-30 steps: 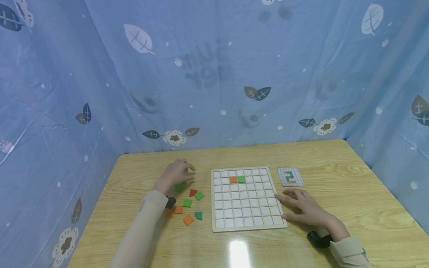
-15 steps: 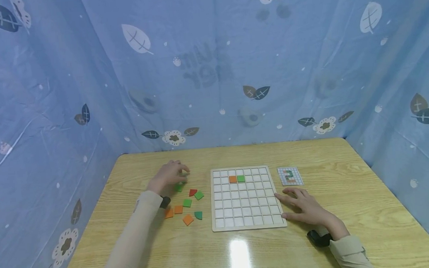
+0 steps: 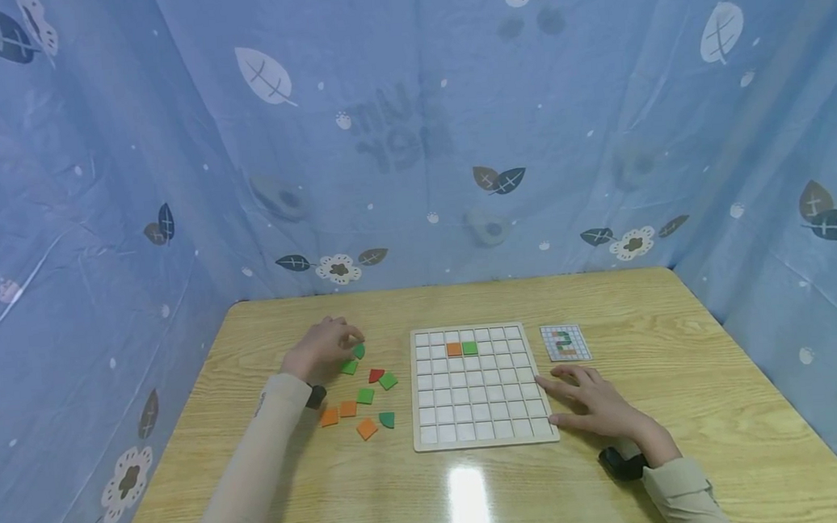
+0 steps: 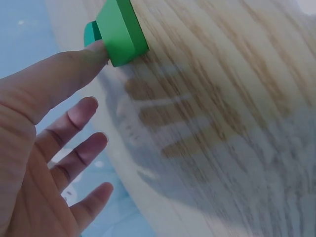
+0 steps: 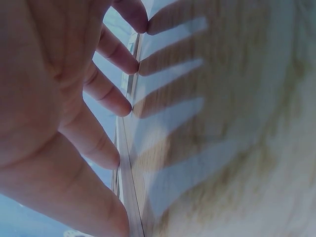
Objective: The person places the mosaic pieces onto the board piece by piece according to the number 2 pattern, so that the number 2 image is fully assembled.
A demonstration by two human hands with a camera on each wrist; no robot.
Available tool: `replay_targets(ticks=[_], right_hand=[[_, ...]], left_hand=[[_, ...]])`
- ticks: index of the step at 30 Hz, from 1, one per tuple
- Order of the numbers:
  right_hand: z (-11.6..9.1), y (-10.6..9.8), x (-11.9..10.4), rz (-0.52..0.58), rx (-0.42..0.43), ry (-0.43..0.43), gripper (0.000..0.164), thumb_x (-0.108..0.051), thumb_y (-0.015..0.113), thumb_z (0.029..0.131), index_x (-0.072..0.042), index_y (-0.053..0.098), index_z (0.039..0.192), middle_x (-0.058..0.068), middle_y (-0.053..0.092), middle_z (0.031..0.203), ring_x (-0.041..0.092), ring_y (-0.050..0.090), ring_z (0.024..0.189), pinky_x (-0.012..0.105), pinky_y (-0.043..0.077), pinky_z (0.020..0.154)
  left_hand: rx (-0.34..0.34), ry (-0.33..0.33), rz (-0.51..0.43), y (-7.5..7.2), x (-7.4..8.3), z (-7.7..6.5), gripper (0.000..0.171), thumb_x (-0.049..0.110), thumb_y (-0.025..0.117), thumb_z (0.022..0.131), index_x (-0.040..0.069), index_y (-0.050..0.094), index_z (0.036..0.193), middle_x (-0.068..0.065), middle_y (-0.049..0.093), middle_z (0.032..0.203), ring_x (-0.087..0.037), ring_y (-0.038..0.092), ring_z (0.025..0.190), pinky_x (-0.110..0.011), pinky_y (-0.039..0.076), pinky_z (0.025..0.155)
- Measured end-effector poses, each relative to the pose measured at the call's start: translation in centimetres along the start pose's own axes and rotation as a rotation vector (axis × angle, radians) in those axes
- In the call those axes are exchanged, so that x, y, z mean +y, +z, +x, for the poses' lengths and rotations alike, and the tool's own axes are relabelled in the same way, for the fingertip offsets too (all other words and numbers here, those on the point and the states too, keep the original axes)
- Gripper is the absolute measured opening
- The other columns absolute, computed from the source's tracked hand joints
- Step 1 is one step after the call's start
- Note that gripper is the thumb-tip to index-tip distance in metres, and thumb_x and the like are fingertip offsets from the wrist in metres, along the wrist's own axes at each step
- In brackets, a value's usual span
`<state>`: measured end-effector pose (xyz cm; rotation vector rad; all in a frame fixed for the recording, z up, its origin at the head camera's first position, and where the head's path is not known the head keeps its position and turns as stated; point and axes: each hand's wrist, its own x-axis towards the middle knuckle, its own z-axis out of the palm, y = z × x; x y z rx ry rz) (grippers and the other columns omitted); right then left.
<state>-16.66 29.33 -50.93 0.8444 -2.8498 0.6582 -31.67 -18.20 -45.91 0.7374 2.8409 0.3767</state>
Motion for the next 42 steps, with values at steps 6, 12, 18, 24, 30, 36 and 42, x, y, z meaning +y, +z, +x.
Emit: replay_targets(ticks=[6,12,18,24,30,36,42], right_hand=[[0.0,0.0,0.0,0.0,-0.004,0.007,0.061,-0.039,0.066,0.083,-0.018,0.048,0.136,0.016,0.044,0.131,0.039,0.036,0.117,0.06,0.038,0.082],[0.0,0.0,-0.1,0.001,0.005,-0.006,0.06,-0.038,0.067,0.083,-0.017,0.048,0.136,0.016,0.044,0.131,0.04,0.037,0.117,0.061,0.038,0.082],[-0.1,0.0,-0.1,0.004,0.003,-0.003,0.06,-0.038,0.067,0.083,-0.018,0.047,0.136,0.016,0.044,0.131,0.041,0.037,0.117,0.061,0.037,0.083],[-0.1,0.0,-0.1,0.015,-0.003,-0.001,0.06,-0.038,0.067,0.083,-0.018,0.047,0.137,0.017,0.044,0.131,0.042,0.037,0.116,0.062,0.037,0.083],[0.0,0.0,0.0,0.008,0.007,-0.012,0.06,-0.037,0.067,0.083,-0.017,0.047,0.136,0.017,0.044,0.131,0.042,0.038,0.116,0.062,0.037,0.083],[-0.1,0.0,-0.1,0.0,0.021,-0.015,0.06,-0.037,0.068,0.082,-0.017,0.048,0.136,0.017,0.045,0.13,0.042,0.038,0.115,0.062,0.037,0.082],[-0.1,0.0,-0.3,0.002,0.019,-0.007,0.06,-0.037,0.068,0.082,-0.017,0.048,0.136,0.017,0.045,0.13,0.043,0.039,0.115,0.062,0.038,0.082]], left_hand=[[-0.008,0.033,-0.016,0.1,-0.4,0.1,0.032,0.018,0.07,0.081,0.018,0.066,0.113,-0.007,0.057,0.106,-0.024,0.048,0.096,-0.046,0.041,0.087],[-0.007,0.068,-0.037,0.2,-0.9,0.3,0.028,0.017,0.069,0.083,0.017,0.067,0.111,-0.006,0.057,0.101,-0.022,0.047,0.092,-0.042,0.043,0.081],[0.018,0.082,-0.029,0.5,-1.0,0.5,0.026,0.017,0.07,0.082,0.017,0.069,0.108,-0.004,0.057,0.099,-0.022,0.047,0.091,-0.04,0.043,0.08],[0.051,0.112,0.026,0.9,-1.3,0.8,0.024,0.026,0.073,0.079,0.018,0.07,0.101,-0.001,0.058,0.098,-0.019,0.047,0.09,-0.038,0.043,0.08],[0.074,0.105,0.039,1.0,-1.1,1.1,0.026,0.032,0.075,0.077,0.018,0.071,0.098,0.001,0.057,0.096,-0.017,0.048,0.091,-0.036,0.043,0.081],[0.096,0.121,0.004,0.9,-0.4,1.2,0.027,0.032,0.075,0.077,0.016,0.071,0.098,0.001,0.058,0.097,-0.018,0.048,0.093,-0.037,0.044,0.082],[0.132,0.181,-0.001,1.1,0.4,1.7,0.026,0.032,0.074,0.078,0.016,0.071,0.097,0.001,0.059,0.096,-0.015,0.05,0.092,-0.035,0.045,0.082]])
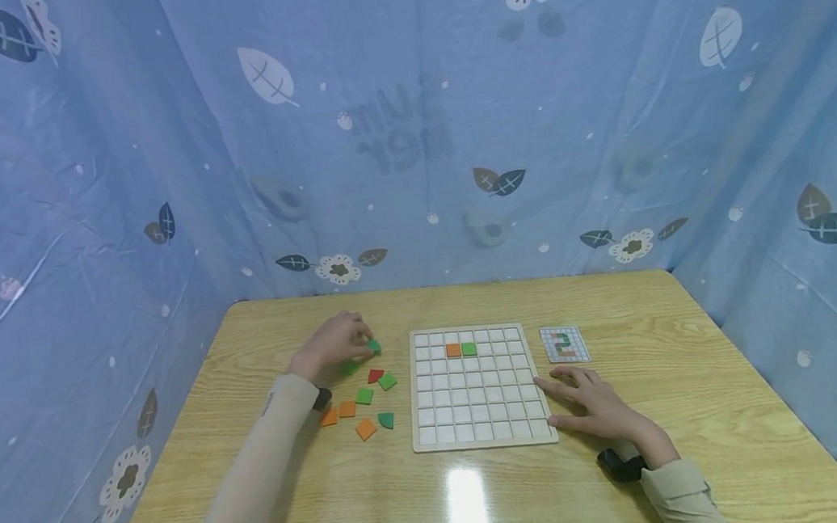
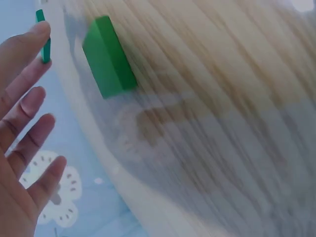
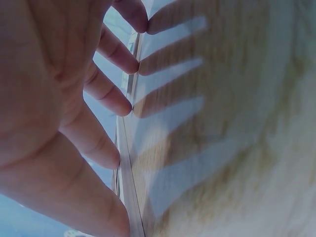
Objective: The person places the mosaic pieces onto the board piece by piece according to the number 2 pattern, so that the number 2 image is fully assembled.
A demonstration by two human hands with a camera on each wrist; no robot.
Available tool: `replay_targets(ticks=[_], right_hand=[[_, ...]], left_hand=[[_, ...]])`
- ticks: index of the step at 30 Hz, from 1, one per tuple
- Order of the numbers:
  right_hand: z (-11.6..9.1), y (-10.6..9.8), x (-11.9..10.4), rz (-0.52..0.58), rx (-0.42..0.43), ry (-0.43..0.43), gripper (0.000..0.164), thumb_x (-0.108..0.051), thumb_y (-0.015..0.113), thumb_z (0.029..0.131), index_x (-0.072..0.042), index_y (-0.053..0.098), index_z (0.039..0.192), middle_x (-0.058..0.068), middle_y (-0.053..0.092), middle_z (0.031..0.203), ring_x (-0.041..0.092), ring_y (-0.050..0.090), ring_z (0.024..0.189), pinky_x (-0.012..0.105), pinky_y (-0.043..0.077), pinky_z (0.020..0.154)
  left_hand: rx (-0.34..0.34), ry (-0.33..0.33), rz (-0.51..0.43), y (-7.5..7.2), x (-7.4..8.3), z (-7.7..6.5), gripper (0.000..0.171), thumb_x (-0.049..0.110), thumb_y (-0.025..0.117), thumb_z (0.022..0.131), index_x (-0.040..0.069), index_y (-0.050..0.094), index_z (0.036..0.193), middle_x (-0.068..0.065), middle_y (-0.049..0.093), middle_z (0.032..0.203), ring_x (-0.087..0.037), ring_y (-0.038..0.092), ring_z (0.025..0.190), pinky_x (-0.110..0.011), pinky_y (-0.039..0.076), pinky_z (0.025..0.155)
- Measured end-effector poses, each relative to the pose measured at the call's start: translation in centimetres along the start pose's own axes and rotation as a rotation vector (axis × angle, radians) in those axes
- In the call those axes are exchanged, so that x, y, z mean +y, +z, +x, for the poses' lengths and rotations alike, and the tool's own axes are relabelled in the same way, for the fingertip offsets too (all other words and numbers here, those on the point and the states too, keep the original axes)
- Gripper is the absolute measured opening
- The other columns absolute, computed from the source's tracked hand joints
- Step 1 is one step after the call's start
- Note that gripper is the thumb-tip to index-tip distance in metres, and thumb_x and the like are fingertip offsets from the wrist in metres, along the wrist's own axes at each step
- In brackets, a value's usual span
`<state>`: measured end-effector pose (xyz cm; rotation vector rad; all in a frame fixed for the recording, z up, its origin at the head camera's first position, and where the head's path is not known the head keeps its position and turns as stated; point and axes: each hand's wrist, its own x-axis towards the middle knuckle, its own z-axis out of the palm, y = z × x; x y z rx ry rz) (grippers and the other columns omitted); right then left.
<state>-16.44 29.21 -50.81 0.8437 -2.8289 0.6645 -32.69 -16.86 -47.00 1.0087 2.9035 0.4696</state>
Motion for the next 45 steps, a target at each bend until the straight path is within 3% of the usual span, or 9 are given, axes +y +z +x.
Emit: replay_targets(ticks=[7,15,20,25,29,33,36,41,45], right_hand=[[0.1,0.0,0.0,0.015,-0.015,0.009,0.061,-0.038,0.067,0.082,-0.016,0.049,0.136,0.017,0.045,0.13,0.041,0.038,0.115,0.06,0.038,0.081],[0.3,0.0,0.4,-0.002,-0.033,0.035,0.062,-0.045,0.067,0.081,-0.019,0.049,0.135,0.013,0.046,0.13,0.036,0.037,0.117,0.056,0.037,0.085],[0.4,-0.1,0.6,0.029,-0.036,0.039,0.063,-0.046,0.068,0.079,-0.019,0.052,0.133,0.004,0.05,0.117,0.021,0.041,0.103,0.037,0.037,0.079],[0.7,-0.2,0.7,0.121,-0.11,0.059,0.065,-0.047,0.068,0.079,-0.017,0.05,0.134,-0.003,0.049,0.1,0.011,0.039,0.084,0.023,0.032,0.069],[1.0,-0.6,0.7,0.186,-0.166,0.071,0.066,-0.044,0.068,0.079,-0.015,0.049,0.135,-0.002,0.05,0.097,0.012,0.04,0.083,0.023,0.035,0.069],[1.4,-1.2,0.7,0.234,-0.206,0.053,0.065,-0.04,0.069,0.08,-0.01,0.049,0.134,0.003,0.054,0.108,0.016,0.047,0.092,0.031,0.043,0.077],[1.6,-1.5,0.6,0.256,-0.228,0.052,0.065,-0.038,0.07,0.08,-0.009,0.049,0.133,0.006,0.054,0.114,0.018,0.049,0.095,0.035,0.044,0.08],[1.5,-1.8,0.4,0.292,-0.244,0.067,0.065,-0.037,0.071,0.079,-0.008,0.049,0.133,0.005,0.051,0.096,0.014,0.042,0.084,0.026,0.037,0.066],[1.6,-1.6,0.4,0.319,-0.227,0.034,0.063,-0.034,0.071,0.079,-0.005,0.049,0.131,0.004,0.046,0.086,0.013,0.037,0.077,0.023,0.03,0.06]], left_hand=[[0.009,0.008,-0.032,0.3,0.8,0.8,0.023,0.031,0.073,0.079,0.017,0.071,0.096,0.002,0.06,0.097,-0.016,0.051,0.094,-0.034,0.045,0.084],[0.004,0.039,0.008,1.0,1.9,2.0,0.023,0.033,0.073,0.079,0.018,0.071,0.095,0.002,0.06,0.095,-0.015,0.052,0.09,-0.034,0.046,0.081],[0.001,0.067,0.044,1.1,2.9,2.5,0.023,0.036,0.072,0.079,0.019,0.071,0.096,0.003,0.058,0.093,-0.013,0.051,0.087,-0.033,0.046,0.078],[0.008,0.082,0.062,1.2,3.6,3.0,0.024,0.037,0.072,0.079,0.019,0.071,0.095,0.002,0.06,0.093,-0.013,0.051,0.087,-0.033,0.046,0.081],[0.009,0.06,0.049,1.3,4.0,3.4,0.023,0.038,0.071,0.08,0.021,0.071,0.096,0.002,0.06,0.095,-0.014,0.053,0.09,-0.036,0.042,0.096],[0.018,0.059,0.038,1.5,4.6,3.5,0.025,0.039,0.071,0.08,0.02,0.071,0.096,0.003,0.06,0.096,-0.014,0.053,0.09,-0.036,0.042,0.094],[0.023,0.067,0.026,1.7,5.2,3.7,0.026,0.039,0.071,0.079,0.02,0.071,0.096,0.004,0.06,0.096,-0.014,0.053,0.09,-0.035,0.045,0.084],[0.02,0.06,0.015,2.2,5.9,4.3,0.027,0.04,0.071,0.079,0.021,0.07,0.097,0.007,0.059,0.098,-0.014,0.053,0.095,-0.035,0.044,0.089],[0.022,0.055,0.018,2.7,6.3,4.8,0.027,0.041,0.071,0.079,0.022,0.07,0.097,0.009,0.059,0.098,-0.012,0.051,0.095,-0.032,0.045,0.086]])
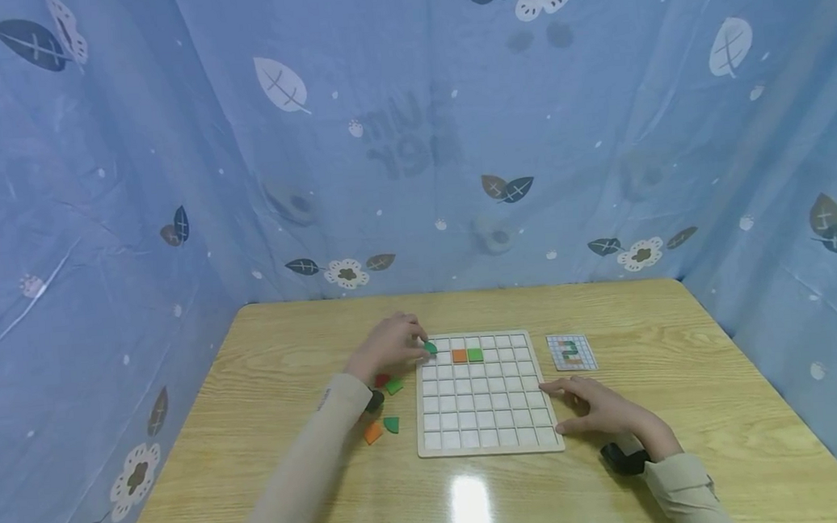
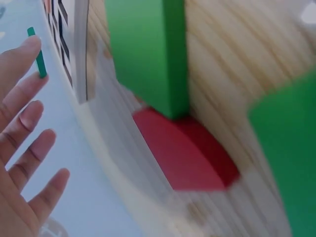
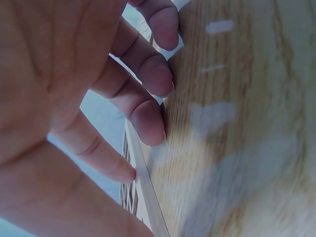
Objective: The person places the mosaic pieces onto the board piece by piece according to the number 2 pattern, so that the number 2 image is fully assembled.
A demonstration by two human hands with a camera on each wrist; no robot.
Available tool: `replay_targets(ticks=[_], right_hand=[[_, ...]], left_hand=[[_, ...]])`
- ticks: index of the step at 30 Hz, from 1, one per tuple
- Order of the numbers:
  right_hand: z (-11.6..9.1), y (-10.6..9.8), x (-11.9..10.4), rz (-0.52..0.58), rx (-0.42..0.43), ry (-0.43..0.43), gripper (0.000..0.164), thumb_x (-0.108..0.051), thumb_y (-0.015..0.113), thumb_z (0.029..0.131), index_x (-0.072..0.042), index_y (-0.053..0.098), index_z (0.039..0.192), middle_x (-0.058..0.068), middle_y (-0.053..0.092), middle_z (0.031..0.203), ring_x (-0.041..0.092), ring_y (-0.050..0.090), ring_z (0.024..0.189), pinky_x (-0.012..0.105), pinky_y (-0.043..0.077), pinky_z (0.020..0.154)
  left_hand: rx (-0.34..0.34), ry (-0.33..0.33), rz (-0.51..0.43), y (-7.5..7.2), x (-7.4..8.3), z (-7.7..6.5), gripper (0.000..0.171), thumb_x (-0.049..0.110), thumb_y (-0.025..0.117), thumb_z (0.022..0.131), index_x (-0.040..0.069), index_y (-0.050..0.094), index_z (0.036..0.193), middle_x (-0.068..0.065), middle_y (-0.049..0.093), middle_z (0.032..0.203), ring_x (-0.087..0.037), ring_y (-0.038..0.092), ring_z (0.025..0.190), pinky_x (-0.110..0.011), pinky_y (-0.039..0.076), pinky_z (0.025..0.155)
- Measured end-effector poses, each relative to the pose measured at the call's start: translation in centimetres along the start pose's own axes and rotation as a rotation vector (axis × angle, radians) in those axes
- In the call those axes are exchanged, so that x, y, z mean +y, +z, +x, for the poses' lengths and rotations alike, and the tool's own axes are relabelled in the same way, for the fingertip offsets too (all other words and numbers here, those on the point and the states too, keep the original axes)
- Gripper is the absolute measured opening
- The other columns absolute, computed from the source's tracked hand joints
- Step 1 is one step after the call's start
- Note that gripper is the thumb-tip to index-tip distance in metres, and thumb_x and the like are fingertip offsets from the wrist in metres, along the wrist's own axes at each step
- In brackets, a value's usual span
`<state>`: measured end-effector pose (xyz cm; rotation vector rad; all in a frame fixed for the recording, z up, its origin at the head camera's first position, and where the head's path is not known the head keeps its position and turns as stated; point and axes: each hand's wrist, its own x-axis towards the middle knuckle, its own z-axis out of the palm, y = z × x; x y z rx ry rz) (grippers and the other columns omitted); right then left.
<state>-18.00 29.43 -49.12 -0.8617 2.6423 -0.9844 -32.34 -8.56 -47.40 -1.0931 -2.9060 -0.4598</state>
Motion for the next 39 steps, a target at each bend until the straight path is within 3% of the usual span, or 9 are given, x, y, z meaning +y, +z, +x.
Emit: replay_targets(ticks=[10,18,27,39], right_hand=[[0.1,0.1,0.2,-0.018,0.014,-0.045,0.062,-0.033,0.071,0.079,-0.004,0.05,0.13,0.004,0.046,0.085,0.012,0.037,0.075,0.021,0.03,0.059],[0.1,0.1,0.2,-0.014,0.014,-0.051,0.062,-0.032,0.071,0.08,-0.003,0.05,0.13,0.004,0.046,0.083,0.014,0.037,0.073,0.021,0.03,0.058],[-0.2,0.0,0.2,-0.017,0.006,-0.023,0.063,-0.034,0.071,0.079,-0.004,0.05,0.13,0.003,0.047,0.084,0.013,0.038,0.074,0.021,0.03,0.058],[0.0,0.2,-0.1,-0.006,0.024,-0.054,0.061,-0.03,0.072,0.079,-0.003,0.051,0.129,0.004,0.046,0.083,0.013,0.037,0.072,0.021,0.03,0.057]], left_hand=[[-0.01,0.001,0.039,0.5,1.0,0.8,0.027,0.043,0.068,0.081,0.023,0.071,0.099,0.008,0.058,0.096,-0.011,0.049,0.09,-0.028,0.045,0.078],[-0.038,-0.022,0.027,0.5,2.1,1.3,0.029,0.042,0.067,0.082,0.022,0.069,0.102,0.006,0.058,0.102,-0.014,0.049,0.097,-0.035,0.045,0.083],[0.013,0.04,-0.009,1.3,2.7,1.8,0.028,0.041,0.07,0.08,0.019,0.071,0.098,0.003,0.059,0.096,-0.013,0.049,0.09,-0.03,0.045,0.078],[-0.019,-0.025,0.025,1.0,4.7,2.3,0.026,0.04,0.068,0.083,0.02,0.071,0.1,0.002,0.058,0.098,-0.012,0.049,0.088,-0.027,0.045,0.072]])
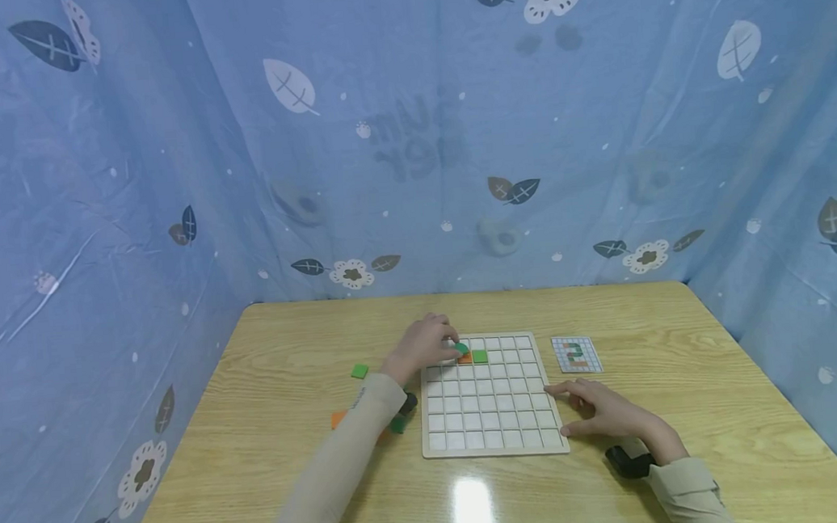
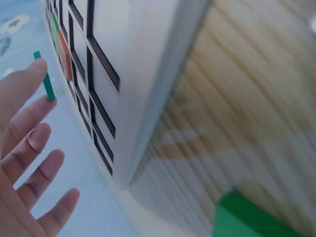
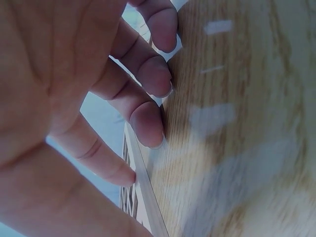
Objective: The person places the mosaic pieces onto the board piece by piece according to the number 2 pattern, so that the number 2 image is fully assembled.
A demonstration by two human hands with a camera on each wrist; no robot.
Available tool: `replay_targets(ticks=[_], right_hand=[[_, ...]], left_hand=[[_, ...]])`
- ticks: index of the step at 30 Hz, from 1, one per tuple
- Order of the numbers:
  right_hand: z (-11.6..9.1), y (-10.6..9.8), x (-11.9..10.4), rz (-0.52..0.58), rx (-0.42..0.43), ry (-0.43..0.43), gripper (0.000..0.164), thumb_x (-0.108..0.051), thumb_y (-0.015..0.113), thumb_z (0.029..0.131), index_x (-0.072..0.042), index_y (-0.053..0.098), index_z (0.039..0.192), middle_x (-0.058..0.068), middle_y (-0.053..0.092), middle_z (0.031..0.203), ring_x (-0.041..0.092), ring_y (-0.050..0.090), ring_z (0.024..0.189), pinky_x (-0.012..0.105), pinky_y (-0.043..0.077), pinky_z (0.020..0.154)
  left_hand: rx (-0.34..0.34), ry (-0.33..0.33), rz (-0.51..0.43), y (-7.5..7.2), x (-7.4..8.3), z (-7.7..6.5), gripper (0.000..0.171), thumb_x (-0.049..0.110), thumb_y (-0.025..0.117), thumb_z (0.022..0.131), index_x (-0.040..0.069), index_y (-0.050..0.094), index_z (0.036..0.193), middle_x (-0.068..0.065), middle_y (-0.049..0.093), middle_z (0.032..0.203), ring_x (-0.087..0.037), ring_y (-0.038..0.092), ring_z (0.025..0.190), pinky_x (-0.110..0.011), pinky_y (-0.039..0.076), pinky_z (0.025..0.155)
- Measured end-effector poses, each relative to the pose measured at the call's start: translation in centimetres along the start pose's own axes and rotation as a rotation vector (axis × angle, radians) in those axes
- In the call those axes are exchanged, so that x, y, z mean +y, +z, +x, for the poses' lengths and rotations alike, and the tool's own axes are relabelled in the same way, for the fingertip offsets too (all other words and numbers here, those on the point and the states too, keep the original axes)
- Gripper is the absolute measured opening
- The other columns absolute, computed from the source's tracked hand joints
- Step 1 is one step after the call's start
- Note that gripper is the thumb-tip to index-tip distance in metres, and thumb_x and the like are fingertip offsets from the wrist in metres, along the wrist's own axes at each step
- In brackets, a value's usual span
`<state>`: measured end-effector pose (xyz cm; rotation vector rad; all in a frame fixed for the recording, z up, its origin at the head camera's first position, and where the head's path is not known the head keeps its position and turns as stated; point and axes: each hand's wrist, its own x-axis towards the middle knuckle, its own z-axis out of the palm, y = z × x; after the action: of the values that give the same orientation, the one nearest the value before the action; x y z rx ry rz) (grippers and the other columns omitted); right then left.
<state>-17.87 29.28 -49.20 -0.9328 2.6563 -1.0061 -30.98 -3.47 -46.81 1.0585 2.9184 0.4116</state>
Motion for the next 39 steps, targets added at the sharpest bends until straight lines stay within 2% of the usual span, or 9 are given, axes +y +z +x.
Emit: replay_targets(ticks=[7,16,24,28,35,39], right_hand=[[0.0,-0.1,0.2,-0.019,-0.01,0.025,0.06,-0.031,0.072,0.08,-0.004,0.051,0.129,0.004,0.046,0.083,0.012,0.037,0.072,0.021,0.03,0.057],[0.0,-0.1,0.1,-0.007,-0.01,0.007,0.061,-0.031,0.072,0.08,-0.003,0.05,0.13,0.004,0.046,0.082,0.012,0.037,0.071,0.021,0.03,0.056],[0.0,0.0,0.1,0.023,-0.009,0.01,0.062,-0.029,0.073,0.079,-0.004,0.05,0.13,0.004,0.045,0.081,0.013,0.035,0.069,0.022,0.028,0.055],[0.1,0.1,0.3,0.012,-0.001,0.013,0.062,-0.029,0.073,0.078,-0.004,0.05,0.13,0.004,0.046,0.082,0.014,0.036,0.07,0.021,0.029,0.055],[0.1,0.1,0.3,0.011,-0.009,0.042,0.063,-0.031,0.073,0.078,-0.005,0.05,0.13,0.003,0.046,0.085,0.013,0.037,0.073,0.021,0.029,0.057],[0.1,0.1,0.2,0.015,-0.006,0.037,0.062,-0.031,0.073,0.078,-0.004,0.05,0.13,0.002,0.046,0.085,0.013,0.037,0.073,0.021,0.028,0.057]], left_hand=[[-0.002,-0.017,0.02,0.1,0.8,0.4,0.026,0.041,0.066,0.084,0.021,0.071,0.1,0.005,0.057,0.1,-0.013,0.05,0.092,-0.028,0.045,0.074],[-0.019,-0.006,-0.007,0.7,1.6,1.1,0.028,0.042,0.066,0.083,0.022,0.069,0.102,0.005,0.057,0.103,-0.013,0.047,0.095,-0.031,0.044,0.08],[-0.023,0.011,0.0,1.1,2.2,1.8,0.026,0.041,0.067,0.082,0.023,0.07,0.101,0.005,0.056,0.098,-0.012,0.047,0.089,-0.028,0.042,0.073],[-0.022,-0.005,0.012,1.2,2.9,2.0,0.026,0.042,0.067,0.082,0.023,0.07,0.1,0.006,0.056,0.097,-0.013,0.047,0.09,-0.03,0.042,0.073],[-0.017,-0.016,0.048,1.6,3.9,2.3,0.026,0.045,0.067,0.081,0.025,0.07,0.098,0.007,0.054,0.092,-0.012,0.046,0.088,-0.025,0.041,0.066],[-0.012,-0.033,0.066,1.9,4.3,2.5,0.028,0.047,0.066,0.081,0.026,0.07,0.098,0.006,0.054,0.095,-0.012,0.046,0.088,-0.027,0.043,0.068]])
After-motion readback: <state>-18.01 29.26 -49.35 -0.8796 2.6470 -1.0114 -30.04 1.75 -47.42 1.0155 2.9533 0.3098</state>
